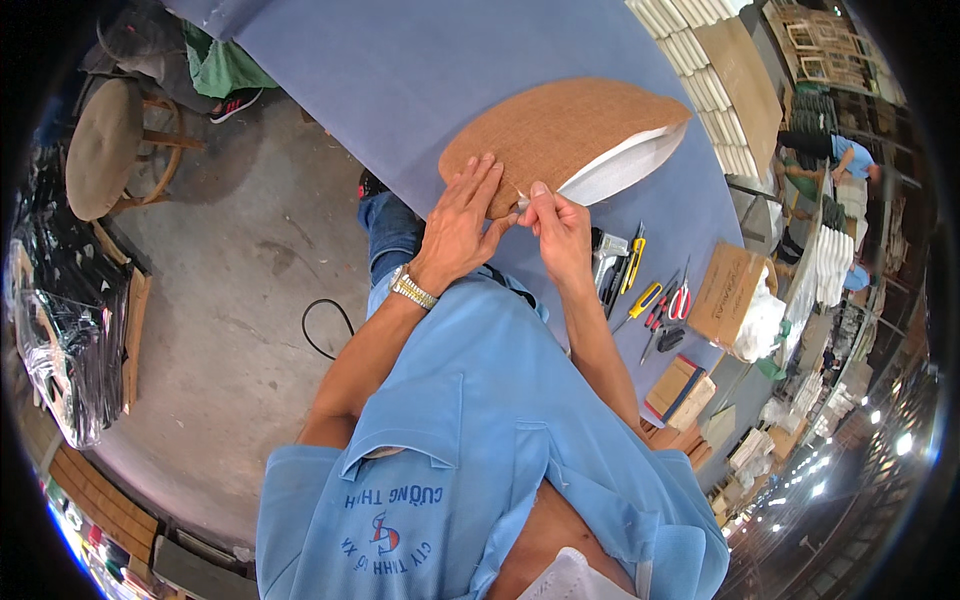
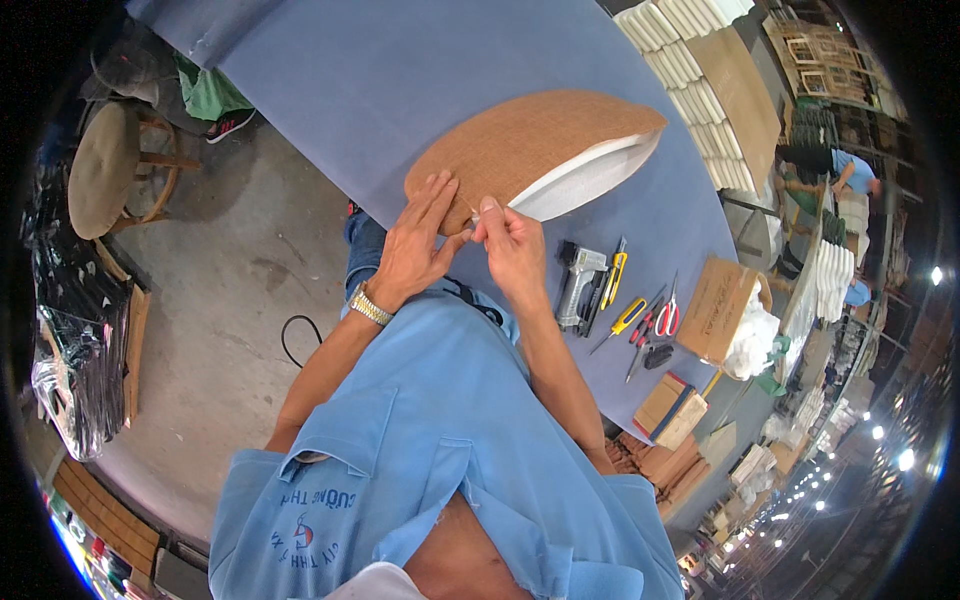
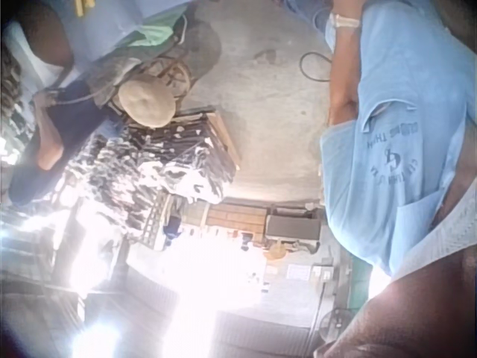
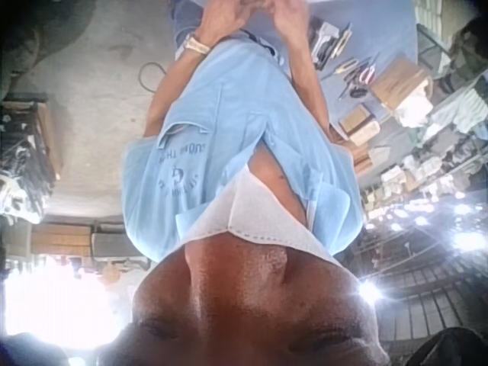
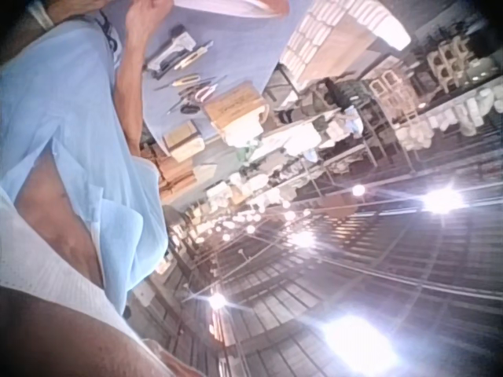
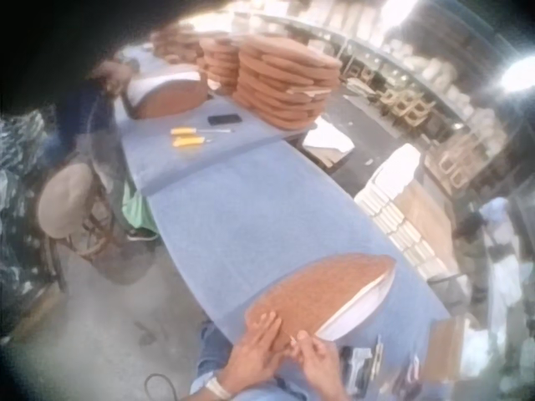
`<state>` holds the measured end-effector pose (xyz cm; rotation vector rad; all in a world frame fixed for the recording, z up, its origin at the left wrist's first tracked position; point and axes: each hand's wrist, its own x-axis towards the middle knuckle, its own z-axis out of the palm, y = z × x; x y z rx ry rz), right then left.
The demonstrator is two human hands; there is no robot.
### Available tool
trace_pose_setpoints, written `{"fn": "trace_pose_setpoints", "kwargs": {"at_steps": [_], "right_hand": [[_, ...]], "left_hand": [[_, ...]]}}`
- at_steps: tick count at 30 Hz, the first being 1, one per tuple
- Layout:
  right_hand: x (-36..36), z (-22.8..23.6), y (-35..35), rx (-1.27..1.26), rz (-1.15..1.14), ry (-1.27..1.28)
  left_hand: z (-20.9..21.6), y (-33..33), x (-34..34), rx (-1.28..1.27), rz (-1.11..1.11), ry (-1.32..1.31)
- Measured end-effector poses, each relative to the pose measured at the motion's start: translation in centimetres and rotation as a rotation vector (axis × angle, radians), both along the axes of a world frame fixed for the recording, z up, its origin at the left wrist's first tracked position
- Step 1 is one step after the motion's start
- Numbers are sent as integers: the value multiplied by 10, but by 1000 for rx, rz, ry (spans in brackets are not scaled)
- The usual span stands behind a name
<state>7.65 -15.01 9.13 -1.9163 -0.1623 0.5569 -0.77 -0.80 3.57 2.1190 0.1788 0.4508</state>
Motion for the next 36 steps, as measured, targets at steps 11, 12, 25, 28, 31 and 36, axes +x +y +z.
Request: {"fn": "trace_pose_setpoints", "kwargs": {"at_steps": [11,12,25,28,31,36], "right_hand": [[13,20,25,-27,98,-130],[14,22,29,-24,93,-122],[25,18,56,-62,146,-195],[26,11,65,-21,130,-201],[26,-3,73,20,157,-240],[28,-22,92,137,150,-235]], "left_hand": [[20,11,10,-91,86,-10],[24,14,11,-105,92,-4],[29,37,23,-311,173,18],[31,43,26,-340,199,23],[30,49,27,-353,228,17],[21,57,31,-283,293,-32]]}}
